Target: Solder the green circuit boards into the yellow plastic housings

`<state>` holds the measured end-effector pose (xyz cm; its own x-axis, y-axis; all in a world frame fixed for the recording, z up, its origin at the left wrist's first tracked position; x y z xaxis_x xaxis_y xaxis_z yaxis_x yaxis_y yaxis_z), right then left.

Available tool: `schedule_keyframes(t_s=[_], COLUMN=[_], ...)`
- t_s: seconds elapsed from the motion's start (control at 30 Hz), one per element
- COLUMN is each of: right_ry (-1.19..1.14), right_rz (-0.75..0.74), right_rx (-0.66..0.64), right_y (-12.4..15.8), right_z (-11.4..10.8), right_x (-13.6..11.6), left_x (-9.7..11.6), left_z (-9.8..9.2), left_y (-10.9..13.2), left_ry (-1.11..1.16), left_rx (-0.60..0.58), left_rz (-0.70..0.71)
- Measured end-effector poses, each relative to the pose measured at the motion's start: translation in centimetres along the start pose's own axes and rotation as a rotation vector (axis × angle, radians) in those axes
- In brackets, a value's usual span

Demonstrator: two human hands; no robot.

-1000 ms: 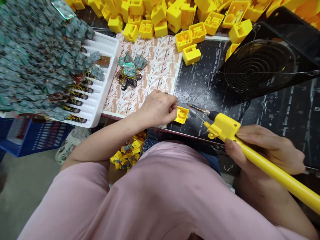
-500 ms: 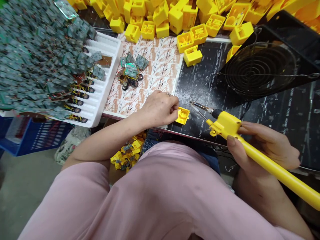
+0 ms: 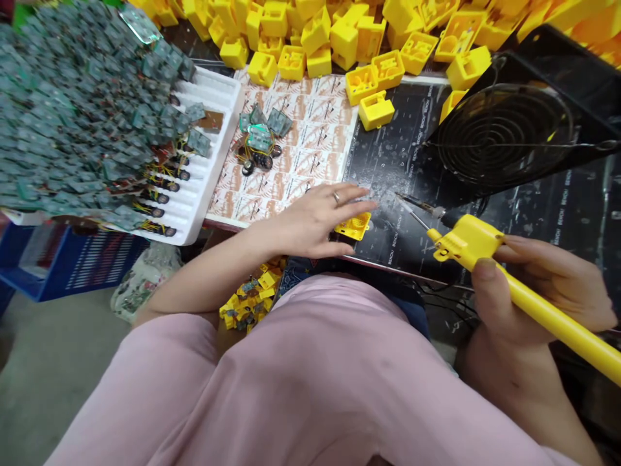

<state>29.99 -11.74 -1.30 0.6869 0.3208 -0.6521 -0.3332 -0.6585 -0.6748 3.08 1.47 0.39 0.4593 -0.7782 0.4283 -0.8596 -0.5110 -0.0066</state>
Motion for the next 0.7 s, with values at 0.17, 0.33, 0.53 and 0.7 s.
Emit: schedule_keyframes(t_s=[0.17,0.33,0.53,0.7], right_ry=[0.027,0.044,0.038,0.038], right_rz=[-0.048,-0.075,-0.058,-0.06], right_rx=[-0.027,-0.036,-0.002,0.032], right_y=[-0.2,-0.6,-0.7,-0.8], right_z=[0.2,0.2,0.2,-0.1], right_x=[-0.5,-0.2,0.1,0.3], left_x=[-0.3,-0.7,-5.8,-10.8], left_z=[-0.3,-6.9,-7.1,-3.1], left_y=[3.2,8.3,-4.4,-17.7], left_ry=[0.033,0.162,-0.069,-0.132], left_rx=[-0.013,-0.473,-0.009,0.188], left_rz=[-0.039,-0.087,-0.217,-0.378])
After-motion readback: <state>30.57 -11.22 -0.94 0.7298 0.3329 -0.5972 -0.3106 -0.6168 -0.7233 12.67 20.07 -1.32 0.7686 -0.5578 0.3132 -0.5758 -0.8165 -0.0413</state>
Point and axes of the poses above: each hand's wrist, its own y-axis away from the middle knuckle, its own z-axis out of the palm, x = y × z, the point moved 2 cm from there along -y, towards the middle knuckle, and after that the axes turned 2 degrees about -z, right-handed, at the moved point
